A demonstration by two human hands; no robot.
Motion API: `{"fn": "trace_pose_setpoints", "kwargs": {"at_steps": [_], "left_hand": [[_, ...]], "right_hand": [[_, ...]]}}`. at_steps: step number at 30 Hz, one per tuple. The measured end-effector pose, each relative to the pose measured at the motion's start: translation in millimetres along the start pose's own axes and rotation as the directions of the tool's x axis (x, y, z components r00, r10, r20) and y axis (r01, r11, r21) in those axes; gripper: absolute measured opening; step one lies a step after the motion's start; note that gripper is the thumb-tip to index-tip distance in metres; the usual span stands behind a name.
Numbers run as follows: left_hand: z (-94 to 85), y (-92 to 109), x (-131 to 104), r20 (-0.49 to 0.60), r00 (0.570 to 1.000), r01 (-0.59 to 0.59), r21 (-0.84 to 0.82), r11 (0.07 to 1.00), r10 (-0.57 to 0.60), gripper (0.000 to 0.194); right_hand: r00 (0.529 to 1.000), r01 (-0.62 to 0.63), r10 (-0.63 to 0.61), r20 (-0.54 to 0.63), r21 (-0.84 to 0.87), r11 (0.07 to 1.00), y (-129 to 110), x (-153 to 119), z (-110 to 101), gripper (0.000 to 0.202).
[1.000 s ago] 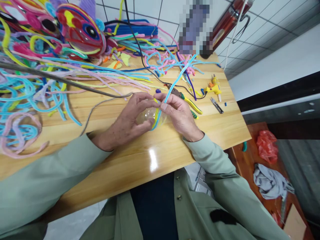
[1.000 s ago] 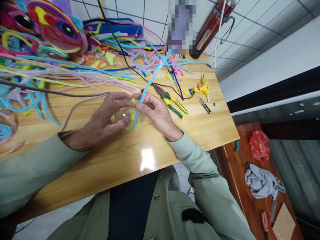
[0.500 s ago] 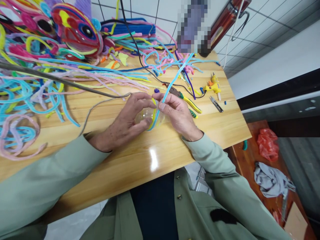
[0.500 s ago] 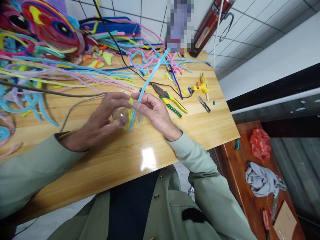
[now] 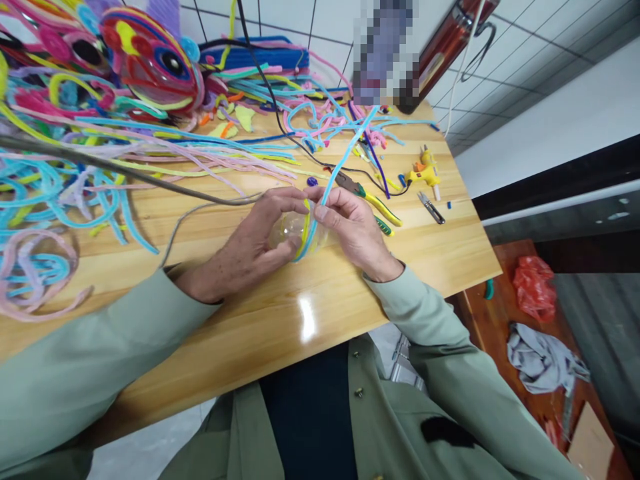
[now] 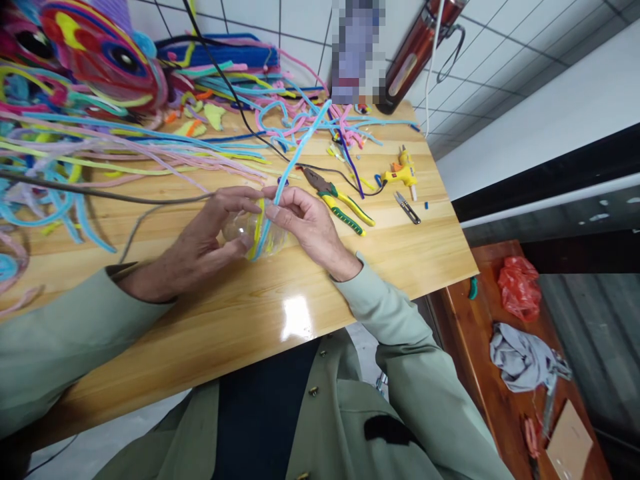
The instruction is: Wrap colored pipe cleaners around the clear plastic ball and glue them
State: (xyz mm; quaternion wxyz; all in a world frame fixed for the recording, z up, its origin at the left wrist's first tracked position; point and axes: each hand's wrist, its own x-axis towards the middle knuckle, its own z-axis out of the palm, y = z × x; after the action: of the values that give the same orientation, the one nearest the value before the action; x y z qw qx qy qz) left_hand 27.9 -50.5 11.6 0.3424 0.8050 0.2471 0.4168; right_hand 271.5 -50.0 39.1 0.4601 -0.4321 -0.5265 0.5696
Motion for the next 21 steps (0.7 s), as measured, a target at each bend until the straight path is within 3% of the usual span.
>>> {"fn": "trace_pose_setpoints", "kwargs": {"at_steps": [5, 10, 14, 17, 21], "left_hand": [[1.4, 0, -1, -0.011, 1.0, -0.003, -0.023, 1.0, 0.003, 0.043], [1.3, -11, -7, -0.042, 0.997, 0.073, 0.027, 0.997, -0.072, 0.051], [4.1, -15, -8, -0.036, 0.999, 0.031, 0.025, 0.999, -0.03, 0.061], [6.0, -12, -8, -0.034, 0.999, 0.012, 0.046, 0.999, -0.01, 0.057], [4.1, -16, -9, -0.115, 0.993, 0.007, 0.14, 0.99, 0.009, 0.057]], "right_hand": [[1.0, -0.009, 0.009, 0.005, 0.001, 1.0, 0, -1, 0, 0.055], [1.0, 0.005, -0.005, 0.006, 0.025, 1.0, 2, -1, 0, 0.051], [1.0, 0.007, -0.007, 0.003, 0.044, 0.999, 4, -1, -1, 0.048], [1.0, 0.011, -0.011, 0.007, 0.044, 0.999, 4, -1, -2, 0.045], [0.998, 0.053, -0.052, -0.029, 0.036, 0.998, 1, -2, -11, 0.044]]}}
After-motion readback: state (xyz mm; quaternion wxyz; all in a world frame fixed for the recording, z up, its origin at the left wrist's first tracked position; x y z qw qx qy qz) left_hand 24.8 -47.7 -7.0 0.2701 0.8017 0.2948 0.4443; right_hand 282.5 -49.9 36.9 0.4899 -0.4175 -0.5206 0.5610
